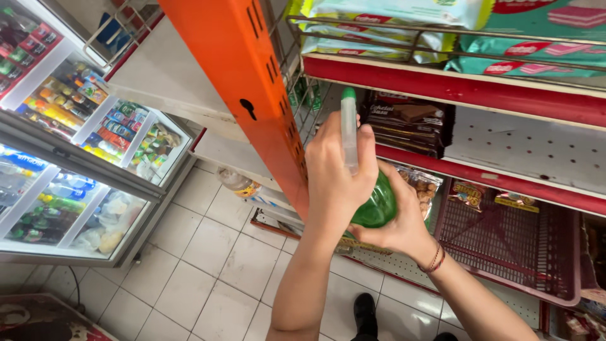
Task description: The person sprays a cleaning solution onto a store shelf, wipes the shelf with a cloth, and then uses a barcode scanner to scan snack packages before placing them on the shelf.
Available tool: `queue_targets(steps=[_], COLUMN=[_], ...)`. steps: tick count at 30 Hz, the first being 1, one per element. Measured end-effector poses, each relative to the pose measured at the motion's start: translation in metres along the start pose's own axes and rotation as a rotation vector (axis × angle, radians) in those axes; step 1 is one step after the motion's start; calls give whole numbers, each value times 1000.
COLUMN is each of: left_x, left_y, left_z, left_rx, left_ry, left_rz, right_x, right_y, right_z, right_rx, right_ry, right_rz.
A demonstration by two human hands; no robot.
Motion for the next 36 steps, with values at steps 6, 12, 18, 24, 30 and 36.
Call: queue_targets(steps=[6, 12, 18, 24, 30, 36], left_x=[3, -12, -37, -56, -74, -94], left_y=[15, 64, 95, 103, 110, 117], left_z=[-26, -60, -85, -88, -74, -46], left_rx=[85, 204, 261, 306, 197, 152], left_ry=[26, 28, 134, 121, 113, 230], left_rz=[-42, -136, -224, -286, -338, -378], right_x=[-17, -44, -48, -39, -26, -1], right_y=[7, 53, 84, 96, 112, 136], right_z=[25, 66, 89, 96, 97, 94], right_rx=[50, -116, -192, -244, -269, -277], right_ry=[0, -106, -73, -14, -25, 32], right_rz=[-14, -13, 38, 88, 142, 210])
Point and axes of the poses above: each hand's wrist, its own y-axis away from the middle knuckle, its own x-axis out of the back of the hand, z = x × y, the point moved 1 cm from there along -y, towards the middle knuckle, and after that the axes turned 3 degrees about -z, right-handed, at the moved point
